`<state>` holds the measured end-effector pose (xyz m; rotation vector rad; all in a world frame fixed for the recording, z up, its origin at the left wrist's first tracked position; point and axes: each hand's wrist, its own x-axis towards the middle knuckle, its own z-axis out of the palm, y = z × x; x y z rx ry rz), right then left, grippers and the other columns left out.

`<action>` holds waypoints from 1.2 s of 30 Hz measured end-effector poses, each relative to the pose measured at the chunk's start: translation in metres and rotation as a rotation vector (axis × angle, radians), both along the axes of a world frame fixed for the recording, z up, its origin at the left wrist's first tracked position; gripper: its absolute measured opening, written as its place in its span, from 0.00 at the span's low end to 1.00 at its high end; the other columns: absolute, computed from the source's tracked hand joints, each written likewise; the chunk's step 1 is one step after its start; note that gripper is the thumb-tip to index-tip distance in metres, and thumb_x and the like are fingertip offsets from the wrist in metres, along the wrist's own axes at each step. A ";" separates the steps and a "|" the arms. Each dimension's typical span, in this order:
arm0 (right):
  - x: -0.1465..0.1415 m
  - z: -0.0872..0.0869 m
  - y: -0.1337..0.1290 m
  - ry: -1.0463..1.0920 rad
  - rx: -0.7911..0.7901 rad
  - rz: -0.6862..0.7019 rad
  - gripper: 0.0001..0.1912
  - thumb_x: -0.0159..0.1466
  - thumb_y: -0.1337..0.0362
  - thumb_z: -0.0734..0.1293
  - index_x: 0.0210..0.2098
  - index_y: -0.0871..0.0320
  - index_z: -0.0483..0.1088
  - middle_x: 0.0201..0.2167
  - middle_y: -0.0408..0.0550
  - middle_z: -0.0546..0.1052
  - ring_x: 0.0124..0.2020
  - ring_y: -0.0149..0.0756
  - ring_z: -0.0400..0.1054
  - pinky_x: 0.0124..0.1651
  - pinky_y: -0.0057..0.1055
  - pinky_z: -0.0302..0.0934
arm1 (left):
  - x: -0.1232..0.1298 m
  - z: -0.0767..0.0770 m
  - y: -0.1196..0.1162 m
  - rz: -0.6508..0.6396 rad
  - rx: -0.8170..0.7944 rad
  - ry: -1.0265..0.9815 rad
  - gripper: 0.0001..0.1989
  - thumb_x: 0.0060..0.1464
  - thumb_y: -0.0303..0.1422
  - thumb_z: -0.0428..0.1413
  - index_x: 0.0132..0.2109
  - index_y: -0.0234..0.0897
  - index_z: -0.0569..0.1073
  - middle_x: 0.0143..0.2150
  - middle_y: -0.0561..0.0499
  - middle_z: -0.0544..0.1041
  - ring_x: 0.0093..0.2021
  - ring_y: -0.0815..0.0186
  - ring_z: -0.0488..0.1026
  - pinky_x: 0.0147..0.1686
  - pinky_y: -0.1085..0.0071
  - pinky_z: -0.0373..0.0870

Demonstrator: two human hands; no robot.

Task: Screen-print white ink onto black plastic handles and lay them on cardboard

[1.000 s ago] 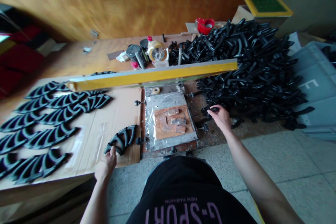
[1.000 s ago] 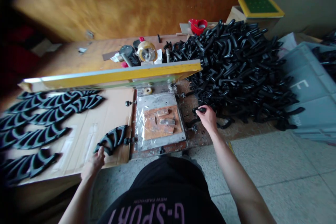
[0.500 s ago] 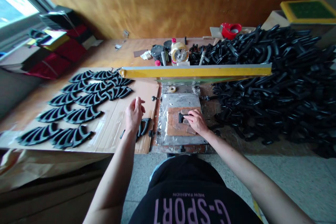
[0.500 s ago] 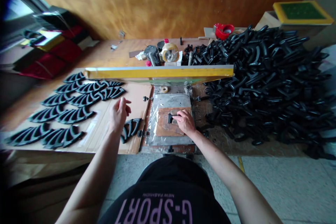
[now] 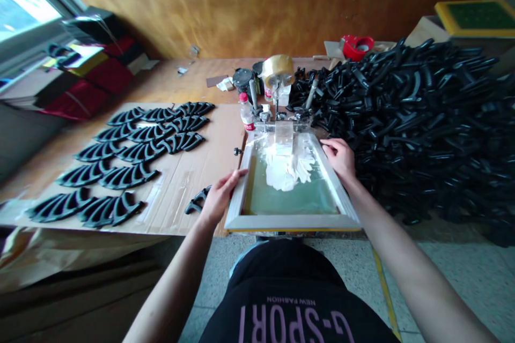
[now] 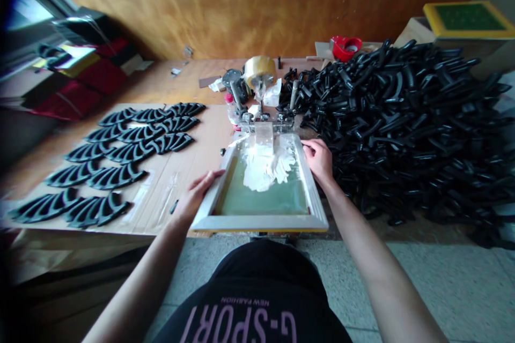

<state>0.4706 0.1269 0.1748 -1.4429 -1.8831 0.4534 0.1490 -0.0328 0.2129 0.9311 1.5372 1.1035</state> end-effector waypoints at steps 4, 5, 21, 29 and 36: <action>-0.058 0.021 0.008 -0.158 0.238 0.210 0.32 0.59 0.61 0.71 0.62 0.58 0.63 0.61 0.57 0.63 0.59 0.50 0.59 0.59 0.47 0.58 | 0.005 -0.054 -0.019 -0.038 -0.085 0.088 0.35 0.52 0.45 0.58 0.65 0.37 0.65 0.27 0.54 0.73 0.24 0.70 0.66 0.24 0.75 0.62; -0.073 0.022 0.009 -0.235 0.232 0.262 0.32 0.58 0.61 0.72 0.60 0.58 0.63 0.60 0.58 0.64 0.59 0.51 0.59 0.59 0.47 0.57 | 0.007 -0.064 -0.018 -0.032 -0.088 0.120 0.36 0.53 0.44 0.58 0.66 0.37 0.63 0.27 0.55 0.73 0.24 0.71 0.65 0.25 0.75 0.62; -0.060 0.008 -0.065 -0.523 0.181 0.903 0.05 0.61 0.71 0.65 0.30 0.56 0.72 0.29 0.47 0.73 0.36 0.39 0.65 0.35 0.31 0.56 | 0.007 -0.099 -0.014 0.054 -0.095 0.147 0.31 0.53 0.41 0.59 0.63 0.39 0.68 0.36 0.49 0.78 0.33 0.64 0.73 0.32 0.71 0.69; -0.057 -0.012 -0.085 -0.479 0.259 0.850 0.09 0.65 0.70 0.62 0.39 0.58 0.74 0.35 0.51 0.76 0.41 0.40 0.66 0.41 0.33 0.60 | 0.009 -0.092 -0.013 0.052 -0.100 0.122 0.32 0.53 0.43 0.59 0.63 0.37 0.67 0.35 0.48 0.79 0.32 0.64 0.74 0.31 0.71 0.69; -0.089 0.043 -0.003 -0.320 0.133 0.403 0.28 0.60 0.58 0.71 0.59 0.49 0.66 0.43 0.49 0.77 0.43 0.43 0.70 0.45 0.36 0.62 | 0.007 -0.042 -0.016 0.049 -0.022 0.068 0.34 0.54 0.50 0.56 0.63 0.37 0.66 0.32 0.49 0.78 0.29 0.65 0.73 0.27 0.73 0.68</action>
